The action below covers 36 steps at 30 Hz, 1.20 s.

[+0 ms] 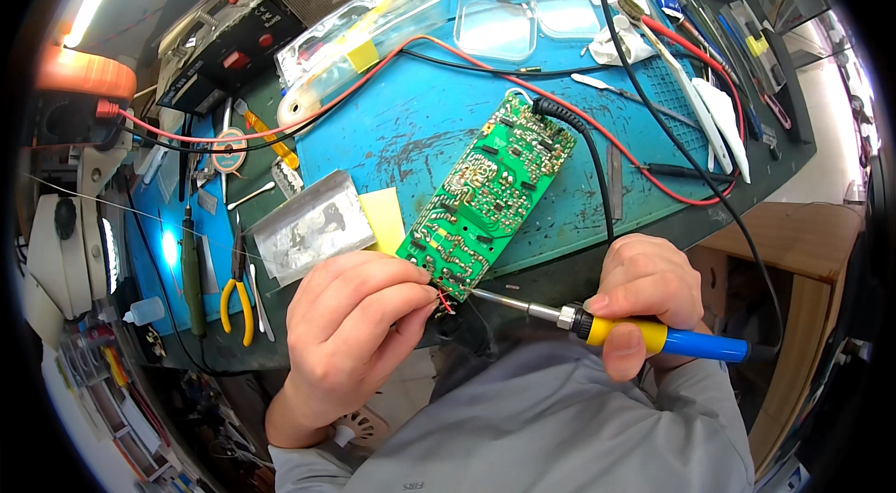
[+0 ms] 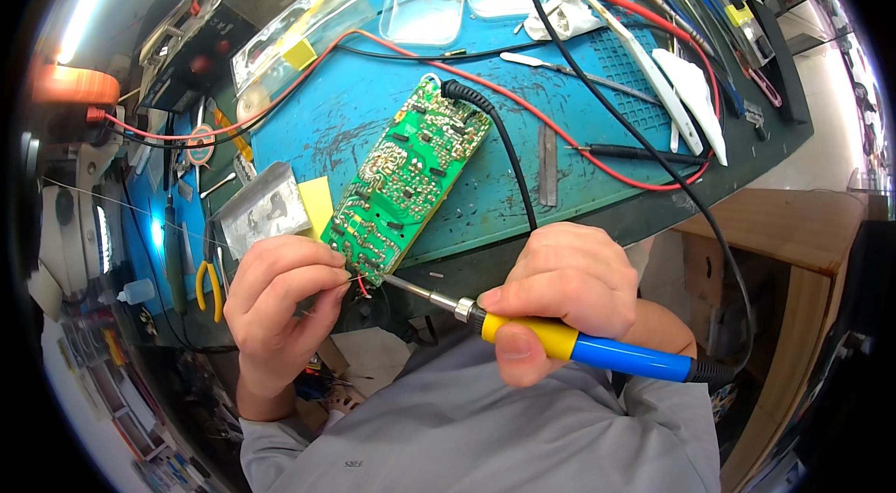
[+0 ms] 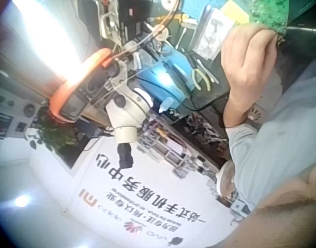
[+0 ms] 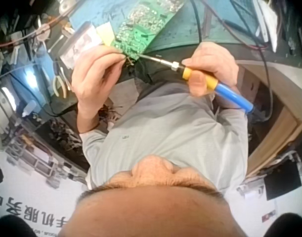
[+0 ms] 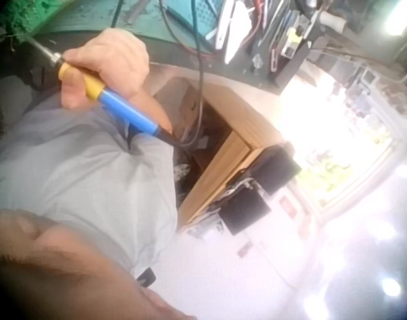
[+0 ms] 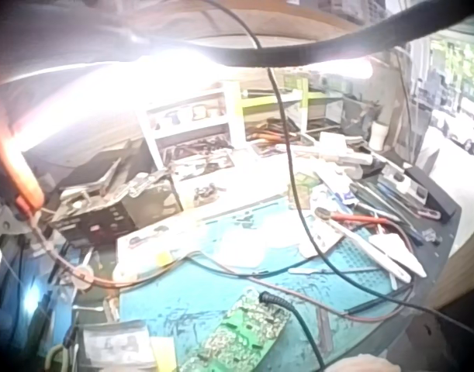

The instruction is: The person cleans a green circuit board with a cotton swab and liquid, then uses a soldering iron to attach wires to the board. They also handle a yellow power supply unit, inspecting its internal components and connecting wires to it.

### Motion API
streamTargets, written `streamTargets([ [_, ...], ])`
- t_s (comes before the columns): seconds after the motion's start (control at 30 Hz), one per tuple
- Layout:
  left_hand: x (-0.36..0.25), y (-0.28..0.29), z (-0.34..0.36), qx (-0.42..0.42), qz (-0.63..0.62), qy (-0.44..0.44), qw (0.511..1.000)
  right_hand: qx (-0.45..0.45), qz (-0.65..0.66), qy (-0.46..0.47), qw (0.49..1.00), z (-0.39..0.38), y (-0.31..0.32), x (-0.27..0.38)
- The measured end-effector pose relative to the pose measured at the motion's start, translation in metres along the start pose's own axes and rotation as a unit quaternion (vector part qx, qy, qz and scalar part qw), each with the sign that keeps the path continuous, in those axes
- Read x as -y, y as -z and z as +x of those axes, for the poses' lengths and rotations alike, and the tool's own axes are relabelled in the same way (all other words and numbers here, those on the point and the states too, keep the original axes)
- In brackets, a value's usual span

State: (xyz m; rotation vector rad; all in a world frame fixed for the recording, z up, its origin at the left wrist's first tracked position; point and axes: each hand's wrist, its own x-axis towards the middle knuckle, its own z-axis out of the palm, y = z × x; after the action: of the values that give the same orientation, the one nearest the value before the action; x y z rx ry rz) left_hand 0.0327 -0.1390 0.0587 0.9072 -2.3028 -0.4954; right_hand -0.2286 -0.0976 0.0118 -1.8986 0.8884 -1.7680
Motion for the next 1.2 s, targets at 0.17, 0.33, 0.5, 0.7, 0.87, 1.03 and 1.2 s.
streamTargets([
  [0.17, -0.0011, -0.0005, -0.0021, -0.016, -0.013, 0.007, 1.0, -0.001, -0.001, 0.001, 1.0, -0.0007, 0.0004, 0.0015],
  [0.33, -0.0009, -0.0002, -0.0031, -0.021, -0.018, 0.01, 1.0, 0.01, -0.001, -0.005, 1.0, 0.0004, 0.0012, 0.0013],
  [0.5, -0.0009, -0.0003, -0.0021, -0.022, -0.024, 0.009, 0.999, 0.022, -0.006, -0.001, 1.0, 0.0017, 0.0034, 0.0016],
  [0.7, -0.0005, -0.0013, -0.003, -0.02, -0.015, 0.005, 1.0, 0.022, -0.004, -0.001, 1.0, 0.0009, 0.0034, 0.001],
  [0.87, -0.003, -0.0006, -0.0025, -0.007, -0.008, 0.008, 1.0, 0.024, -0.002, -0.003, 1.0, 0.0006, 0.0036, 0.0012],
  [1.03, -0.0038, -0.0018, -0.0018, -0.006, -0.004, 0.008, 1.0, 0.028, -0.001, -0.004, 1.0, 0.001, 0.0046, 0.0012],
  [1.2, -0.0006, -0.0023, -0.0034, -0.017, -0.004, 0.006, 1.0, 0.026, 0.0, 0.0, 1.0, 0.0012, 0.0037, 0.0007],
])
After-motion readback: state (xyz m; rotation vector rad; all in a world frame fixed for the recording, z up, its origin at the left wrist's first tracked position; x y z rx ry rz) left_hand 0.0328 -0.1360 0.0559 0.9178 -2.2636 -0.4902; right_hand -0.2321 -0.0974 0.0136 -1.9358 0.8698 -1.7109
